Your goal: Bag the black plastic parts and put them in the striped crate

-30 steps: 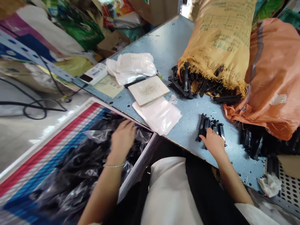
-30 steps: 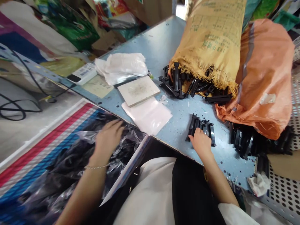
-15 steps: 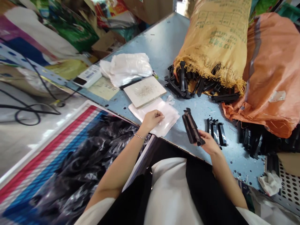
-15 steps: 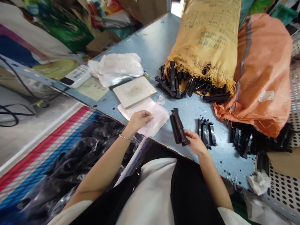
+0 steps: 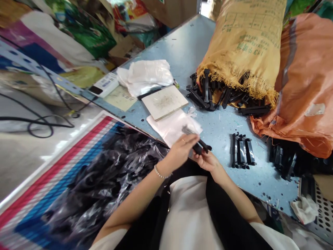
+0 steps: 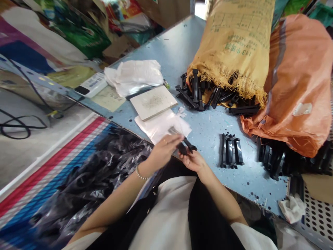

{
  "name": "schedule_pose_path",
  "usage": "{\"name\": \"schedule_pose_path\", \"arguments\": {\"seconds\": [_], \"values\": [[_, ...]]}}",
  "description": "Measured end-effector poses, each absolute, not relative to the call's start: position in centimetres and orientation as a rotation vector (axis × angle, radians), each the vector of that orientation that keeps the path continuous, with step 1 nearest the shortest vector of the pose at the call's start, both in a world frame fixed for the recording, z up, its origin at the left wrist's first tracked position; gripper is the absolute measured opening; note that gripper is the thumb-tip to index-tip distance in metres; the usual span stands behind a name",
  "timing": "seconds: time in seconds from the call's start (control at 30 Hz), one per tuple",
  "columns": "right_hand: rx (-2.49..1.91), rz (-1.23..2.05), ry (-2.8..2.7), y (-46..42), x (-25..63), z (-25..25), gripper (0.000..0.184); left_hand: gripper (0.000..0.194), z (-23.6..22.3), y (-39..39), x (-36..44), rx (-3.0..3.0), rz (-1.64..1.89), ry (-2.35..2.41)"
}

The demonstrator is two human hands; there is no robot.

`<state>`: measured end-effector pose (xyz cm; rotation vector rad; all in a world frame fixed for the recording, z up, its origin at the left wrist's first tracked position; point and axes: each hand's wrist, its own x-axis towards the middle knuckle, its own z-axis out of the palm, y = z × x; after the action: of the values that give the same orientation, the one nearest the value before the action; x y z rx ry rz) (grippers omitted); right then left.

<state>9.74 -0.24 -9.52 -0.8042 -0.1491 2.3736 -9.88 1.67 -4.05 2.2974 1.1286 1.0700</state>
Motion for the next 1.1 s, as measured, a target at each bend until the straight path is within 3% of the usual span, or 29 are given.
{"name": "schedule_pose_path", "arguments": {"seconds": [0.23,0.4,0.5,0.7,0.87,1.0,1.1], "values": [[-0.700,2.188,-0.206,-2.9,11.1,-7.3,0.037,0.049,-3.6,-1.5,-8.1,2.000,1.322,1.158],[-1.025,1.958,-0.471,-2.9,11.5,-5.6,0.033,0.051,-3.4,-2.2,-6.9,2.064,1.369,1.031],[-1.082,1.910,-0.430,-3.0,12.8,-5.2,0.036,0.040,-3.5,-1.9,-6.6,2.021,1.355,1.097],[-0.746,2.100,-0.083,-4.6,14.5,-5.0,0.034,0.015,-5.4,0.1,-6.0,1.811,1.420,1.245],[-0.918,1.957,-0.227,-4.0,13.6,-5.0,0.033,0.038,-4.7,-0.5,-4.8,1.992,1.323,1.258],[-1.257,1.518,-0.725,-3.0,13.4,-4.5,0.031,0.063,-3.5,-1.8,-4.2,2.287,1.252,0.888],[-1.480,1.186,-1.089,-3.2,13.1,-3.8,0.021,0.066,-3.4,-2.1,-4.0,2.354,1.087,0.744]]}}
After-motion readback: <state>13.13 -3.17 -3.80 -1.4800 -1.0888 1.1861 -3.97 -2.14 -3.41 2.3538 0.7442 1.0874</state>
